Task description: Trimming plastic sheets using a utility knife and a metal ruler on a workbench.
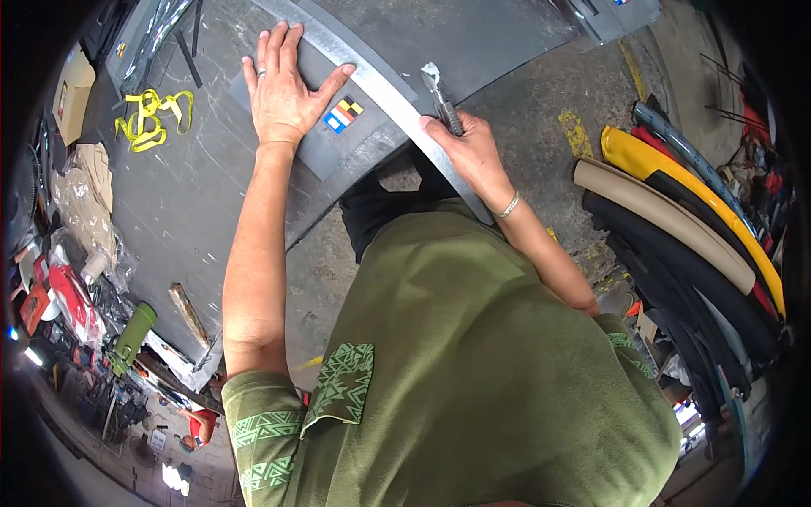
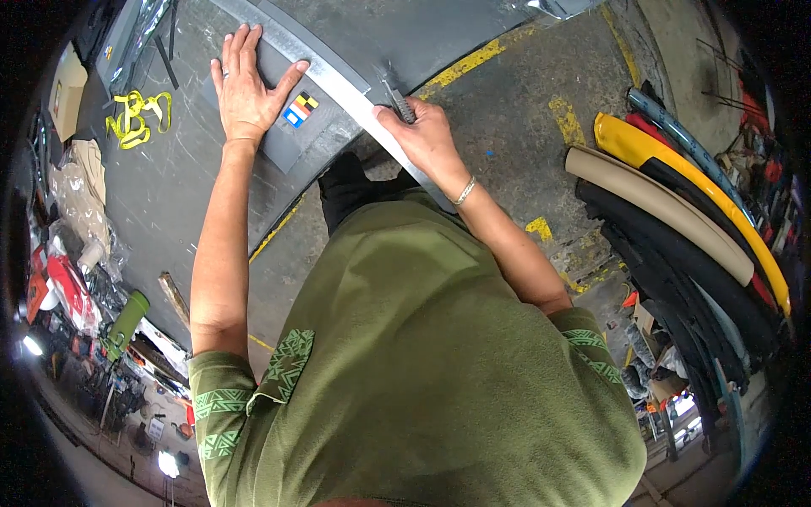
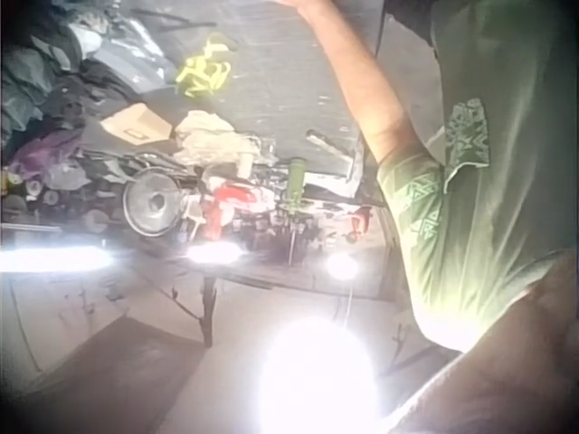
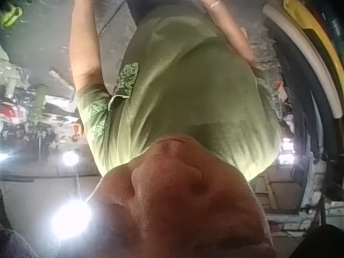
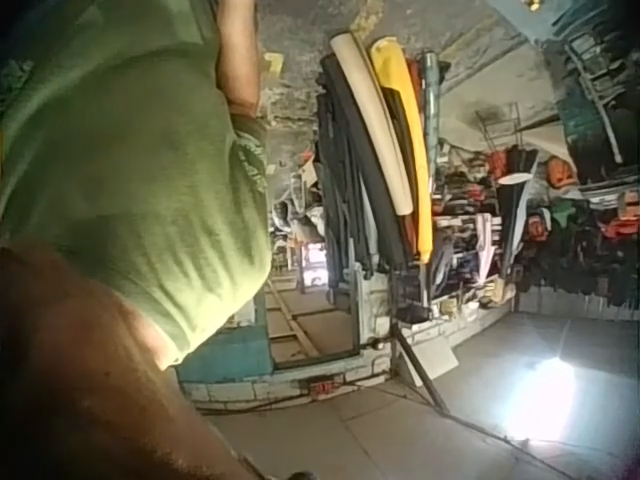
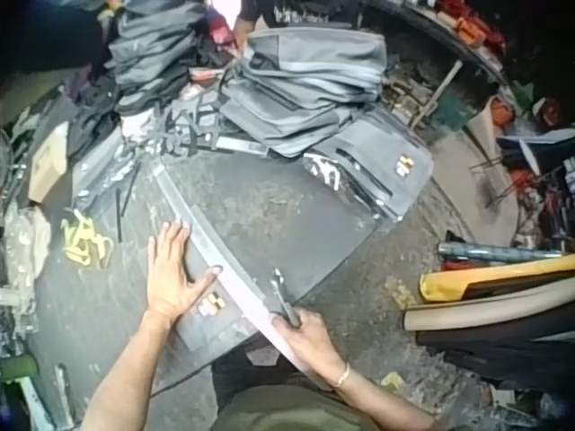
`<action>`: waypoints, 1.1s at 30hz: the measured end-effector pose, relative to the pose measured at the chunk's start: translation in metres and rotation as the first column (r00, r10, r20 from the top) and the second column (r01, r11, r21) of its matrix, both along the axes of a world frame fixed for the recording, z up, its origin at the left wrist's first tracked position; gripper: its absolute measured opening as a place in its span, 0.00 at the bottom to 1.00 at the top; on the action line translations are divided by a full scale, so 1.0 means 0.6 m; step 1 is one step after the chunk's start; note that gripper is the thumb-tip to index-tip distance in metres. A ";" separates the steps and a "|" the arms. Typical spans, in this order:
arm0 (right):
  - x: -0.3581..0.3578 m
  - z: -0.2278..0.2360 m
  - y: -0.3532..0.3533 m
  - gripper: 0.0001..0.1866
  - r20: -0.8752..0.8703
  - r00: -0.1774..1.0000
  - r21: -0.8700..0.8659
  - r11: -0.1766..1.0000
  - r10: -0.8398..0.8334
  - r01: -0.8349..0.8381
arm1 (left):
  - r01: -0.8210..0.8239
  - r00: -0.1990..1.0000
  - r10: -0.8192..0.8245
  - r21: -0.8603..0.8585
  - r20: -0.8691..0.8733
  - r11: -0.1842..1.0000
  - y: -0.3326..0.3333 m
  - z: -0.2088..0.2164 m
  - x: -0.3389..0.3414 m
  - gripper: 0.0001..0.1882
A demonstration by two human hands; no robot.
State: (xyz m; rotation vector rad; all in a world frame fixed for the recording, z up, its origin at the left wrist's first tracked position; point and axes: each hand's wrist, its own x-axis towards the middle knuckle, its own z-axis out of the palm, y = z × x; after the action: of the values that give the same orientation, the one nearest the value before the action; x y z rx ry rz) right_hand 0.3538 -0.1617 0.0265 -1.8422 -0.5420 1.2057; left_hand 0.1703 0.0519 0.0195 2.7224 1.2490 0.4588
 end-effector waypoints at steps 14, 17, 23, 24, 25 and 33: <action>0.005 0.005 0.001 0.20 -0.027 0.999 -0.016 1.000 0.026 -0.026 | -0.002 1.000 0.002 0.008 0.002 1.000 0.002 -0.001 0.000 0.53; 0.008 0.001 0.000 0.18 -0.031 0.999 -0.020 0.999 0.037 -0.038 | 0.000 1.000 0.000 0.019 -0.003 1.000 0.001 0.000 0.000 0.53; 0.009 0.000 0.000 0.18 -0.032 0.998 -0.029 0.998 0.053 -0.054 | -0.003 1.000 0.003 0.011 -0.004 1.000 0.000 0.001 0.001 0.54; 0.010 0.000 -0.001 0.18 -0.032 0.998 -0.028 0.998 0.052 -0.053 | -0.006 1.000 0.006 0.000 -0.002 1.000 -0.002 0.003 0.002 0.53; 0.011 0.000 -0.001 0.18 -0.031 0.998 -0.030 0.998 0.052 -0.053 | -0.008 1.000 0.008 -0.011 0.001 1.000 -0.003 0.004 0.004 0.53; 0.012 0.013 0.003 0.19 0.018 0.996 -0.063 0.994 0.088 -0.087 | -0.004 1.000 0.004 -0.010 0.009 1.000 -0.001 0.005 0.002 0.52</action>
State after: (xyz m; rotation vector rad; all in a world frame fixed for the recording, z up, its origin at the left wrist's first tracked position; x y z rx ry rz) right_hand 0.3610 -0.1598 0.0345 -1.9022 -0.6083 1.2761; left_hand 0.1713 0.0510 0.0222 2.7072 1.2511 0.4643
